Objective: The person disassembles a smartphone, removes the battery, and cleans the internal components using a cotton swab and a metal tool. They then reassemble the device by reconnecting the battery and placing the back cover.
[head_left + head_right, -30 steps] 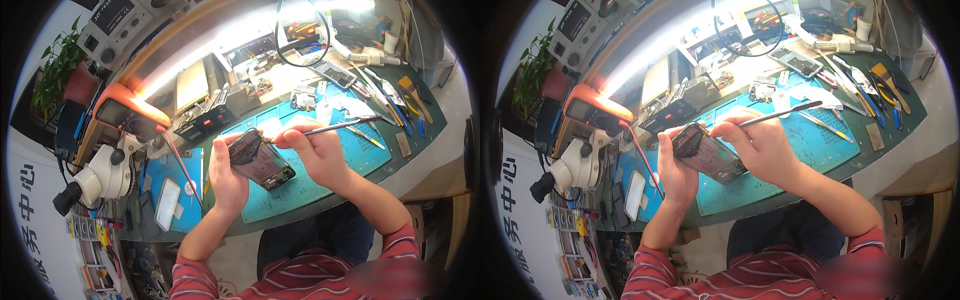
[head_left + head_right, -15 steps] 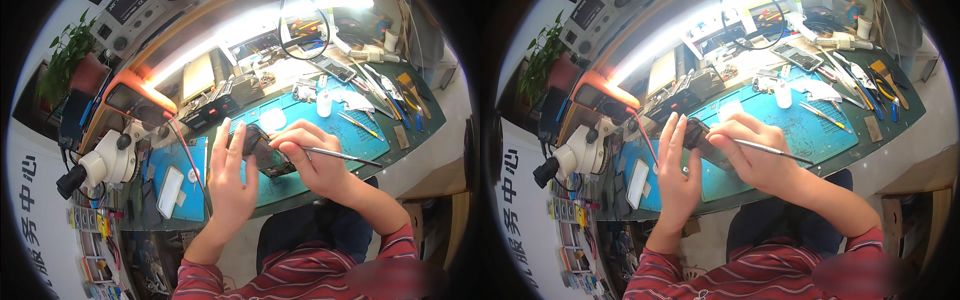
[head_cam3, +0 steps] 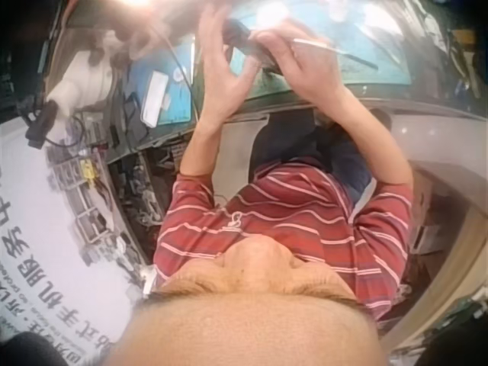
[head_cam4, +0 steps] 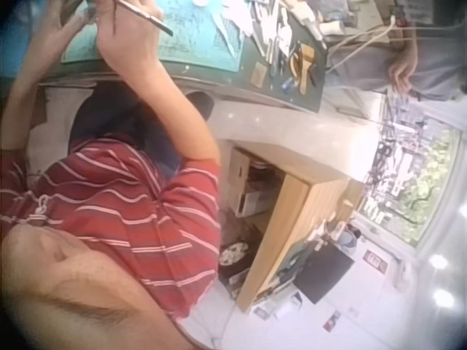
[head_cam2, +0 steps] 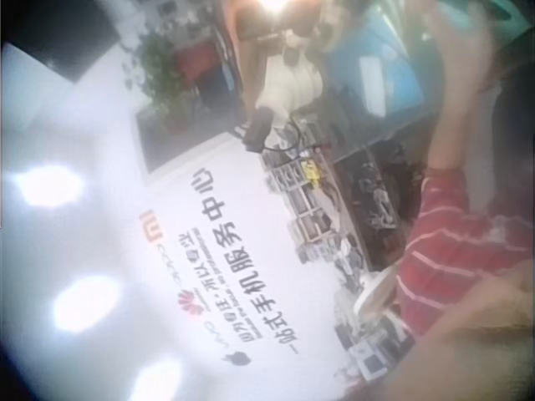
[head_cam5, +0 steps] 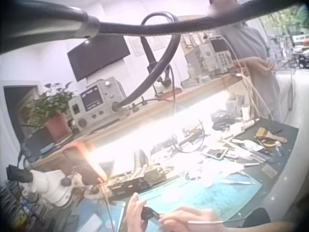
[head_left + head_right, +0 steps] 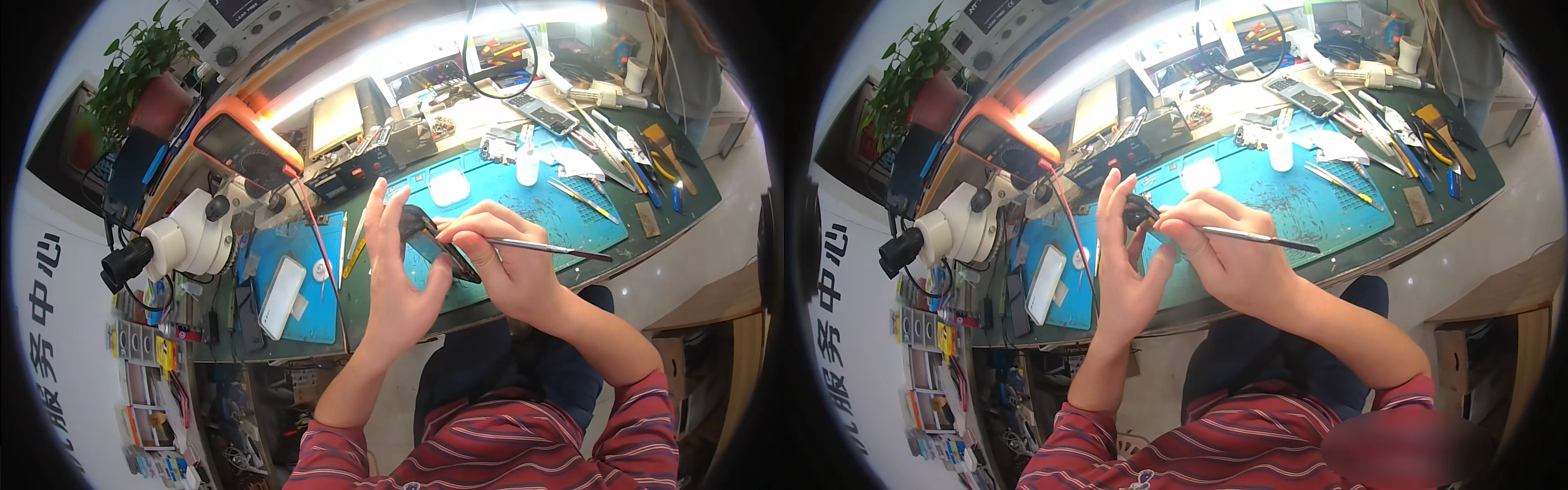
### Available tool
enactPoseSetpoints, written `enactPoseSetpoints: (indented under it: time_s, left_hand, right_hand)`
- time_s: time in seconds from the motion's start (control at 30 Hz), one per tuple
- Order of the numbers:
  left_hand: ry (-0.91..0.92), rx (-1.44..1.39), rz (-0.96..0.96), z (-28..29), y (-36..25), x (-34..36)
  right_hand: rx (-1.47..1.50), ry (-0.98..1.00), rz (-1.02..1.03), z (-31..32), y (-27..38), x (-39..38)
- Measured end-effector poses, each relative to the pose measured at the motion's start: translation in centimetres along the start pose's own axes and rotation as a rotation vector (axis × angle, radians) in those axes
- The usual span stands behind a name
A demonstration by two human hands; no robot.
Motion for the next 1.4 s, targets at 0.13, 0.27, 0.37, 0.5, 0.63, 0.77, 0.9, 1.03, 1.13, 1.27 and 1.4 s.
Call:
enactPoseSetpoints:
  time_s: [0.13, 0.27, 0.37, 0.5, 0.63, 0.77, 0.9, 1.03, 1.13, 1.27, 1.4]
  left_hand:
    - [-0.090, 0.039, 0.007, 0.2, 0.1, -0.1]
    - [-0.093, -0.088, -0.009, 0.4, 0.5, -0.1]
    - [-0.104, -0.095, 0.006, 0.5, 0.5, 0.0]
    - [-0.117, -0.082, -0.005, 0.4, 0.5, 0.1]
    - [-0.110, -0.030, 0.031, 0.5, 0.4, -0.1]
    - [-0.117, 0.019, -0.007, 0.1, 0.3, 0.2]
    - [-0.145, 0.025, 0.008, 0.2, 0.8, 0.1]
    - [-0.171, -0.239, 0.091, 0.5, 2.4, 0.5]
    - [-0.183, -0.247, 0.053, 1.2, 3.0, 0.8]
    - [-0.163, -0.279, 0.083, 1.3, 3.7, 0.8]
    - [-0.194, -0.313, 0.094, 1.2, 3.2, 1.0]
  right_hand:
    - [0.010, 0.014, -0.011, -0.1, 0.0, 0.1]
    - [0.055, 0.013, -0.037, 0.1, -0.3, 0.0]
    - [0.053, 0.021, -0.060, 0.1, -0.3, 0.0]
    - [0.043, 0.026, -0.055, 0.1, -0.3, 0.1]
    - [0.047, 0.027, -0.069, -0.1, -0.2, 0.1]
    - [0.067, 0.032, -0.113, -0.1, -0.4, 0.1]
    - [0.118, 0.041, -0.126, -0.7, -0.5, 0.0]
    - [0.047, 0.035, -0.108, -1.6, 0.1, -0.3]
    - [-0.053, -0.052, 0.006, -1.1, 1.9, -0.9]
    - [-0.208, -0.090, 0.103, -0.9, 2.7, -3.0]
    - [-0.297, -0.030, 0.117, -2.4, 1.8, -4.9]
Point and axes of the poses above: each hand's wrist, its own x-axis towards the middle knuckle, its own z-axis out of the back of the hand, y = z × x, the point moved 8 cm from there along x, towards the middle knuckle, and after that the axes turned 13 degrees about y, right-handed, at the moved point
